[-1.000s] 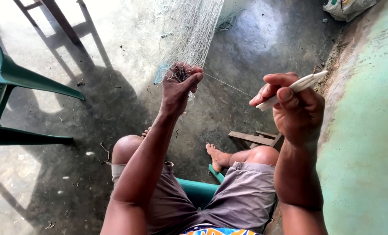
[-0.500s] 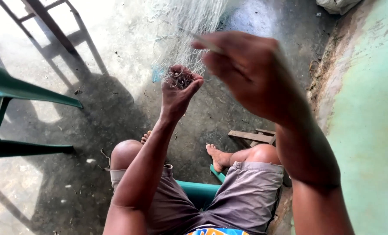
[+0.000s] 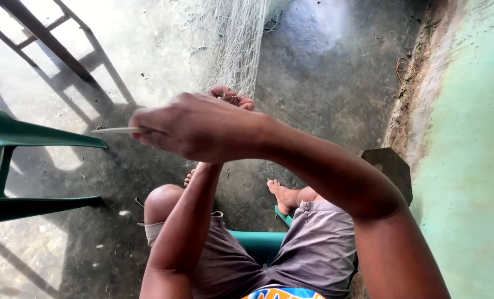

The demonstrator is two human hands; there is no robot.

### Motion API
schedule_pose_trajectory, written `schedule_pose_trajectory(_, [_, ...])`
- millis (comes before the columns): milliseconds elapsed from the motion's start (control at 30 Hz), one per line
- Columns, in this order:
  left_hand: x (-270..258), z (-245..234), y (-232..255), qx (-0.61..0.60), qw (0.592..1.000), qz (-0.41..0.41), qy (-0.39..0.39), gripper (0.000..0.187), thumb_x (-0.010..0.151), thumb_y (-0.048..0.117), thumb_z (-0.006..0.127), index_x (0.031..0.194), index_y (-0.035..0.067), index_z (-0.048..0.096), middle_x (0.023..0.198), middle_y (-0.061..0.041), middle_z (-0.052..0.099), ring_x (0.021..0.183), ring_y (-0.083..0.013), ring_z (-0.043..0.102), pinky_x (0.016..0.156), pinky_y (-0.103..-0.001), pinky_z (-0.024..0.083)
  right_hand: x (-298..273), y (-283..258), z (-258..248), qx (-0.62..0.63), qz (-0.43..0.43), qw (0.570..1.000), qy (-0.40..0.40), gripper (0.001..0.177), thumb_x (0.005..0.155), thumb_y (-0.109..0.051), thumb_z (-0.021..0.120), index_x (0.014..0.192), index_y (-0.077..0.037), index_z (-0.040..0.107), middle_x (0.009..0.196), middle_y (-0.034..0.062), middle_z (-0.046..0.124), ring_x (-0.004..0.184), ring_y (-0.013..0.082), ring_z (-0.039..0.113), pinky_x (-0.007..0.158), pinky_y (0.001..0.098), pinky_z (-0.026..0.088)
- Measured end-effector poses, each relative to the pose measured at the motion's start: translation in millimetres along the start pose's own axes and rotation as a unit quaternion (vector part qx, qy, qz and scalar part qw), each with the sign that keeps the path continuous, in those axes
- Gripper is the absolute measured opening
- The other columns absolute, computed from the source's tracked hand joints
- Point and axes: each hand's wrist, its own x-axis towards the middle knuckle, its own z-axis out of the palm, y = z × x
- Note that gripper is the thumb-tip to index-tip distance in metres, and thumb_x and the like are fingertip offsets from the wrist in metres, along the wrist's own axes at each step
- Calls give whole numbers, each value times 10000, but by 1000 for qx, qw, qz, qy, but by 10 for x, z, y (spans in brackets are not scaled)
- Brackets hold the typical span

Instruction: Repairing a fishing net using a netting needle to weave and tie knots in the mesh.

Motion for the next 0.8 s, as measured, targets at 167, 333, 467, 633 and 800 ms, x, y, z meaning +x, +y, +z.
schedule_pose_trajectory(167, [41, -58, -32, -101, 995, -13, -14, 429, 813, -155, 732, 1082, 124, 549, 940, -86, 628, 868, -189, 648, 815, -289, 585, -751, 401, -194, 187, -123, 974, 15, 383, 1103, -310, 419, 1325, -53, 596, 1094, 90, 617, 989, 198, 604, 859, 326, 499])
schedule_pose_trajectory(333, [49, 47, 29, 17, 997, 75, -3, 399, 783, 23, 867, 1020, 39, 546, 793, -156, 688, 552, -132, 579, 520, -260, 496, -1371, 745, 16, -106, 125, 982, 94, 393, 1047, -485, 474, 1210, -219, 713, 823, 160, 608, 739, 464, 632, 689, 563, 515])
schedule_pose_trajectory(467, [49, 122, -40, 4, 998, 59, -15, 414, 768, 15, 878, 1020, 44, 551, 799, -151, 697, 550, -118, 581, 507, -246, 485, -1577, 1258, 417, -300, 171, 909, 234, 323, 1072, -467, 535, 1208, -240, 720, 820, 33, 563, 738, 273, 636, 682, 416, 529])
schedule_pose_trajectory(633, [85, 132, -92, 1, 998, 54, -24, 421, 768, 16, 871, 1026, 49, 539, 799, -148, 693, 557, -118, 582, 506, -241, 478, -1709, 1556, 631, -327, 204, 881, 274, 275, 1053, -469, 592, 1139, -256, 743, 928, -8, 655, 810, 223, 652, 713, 379, 508])
schedule_pose_trajectory(800, [156, 86, -160, 45, 996, 70, -12, 385, 776, 37, 876, 1001, 51, 563, 788, -137, 700, 552, -118, 577, 497, -238, 471, -1919, 1491, 550, -20, 33, 895, 444, 164, 933, -120, 791, 1088, -72, 774, 1105, 114, 731, 987, 274, 739, 853, 379, 572])
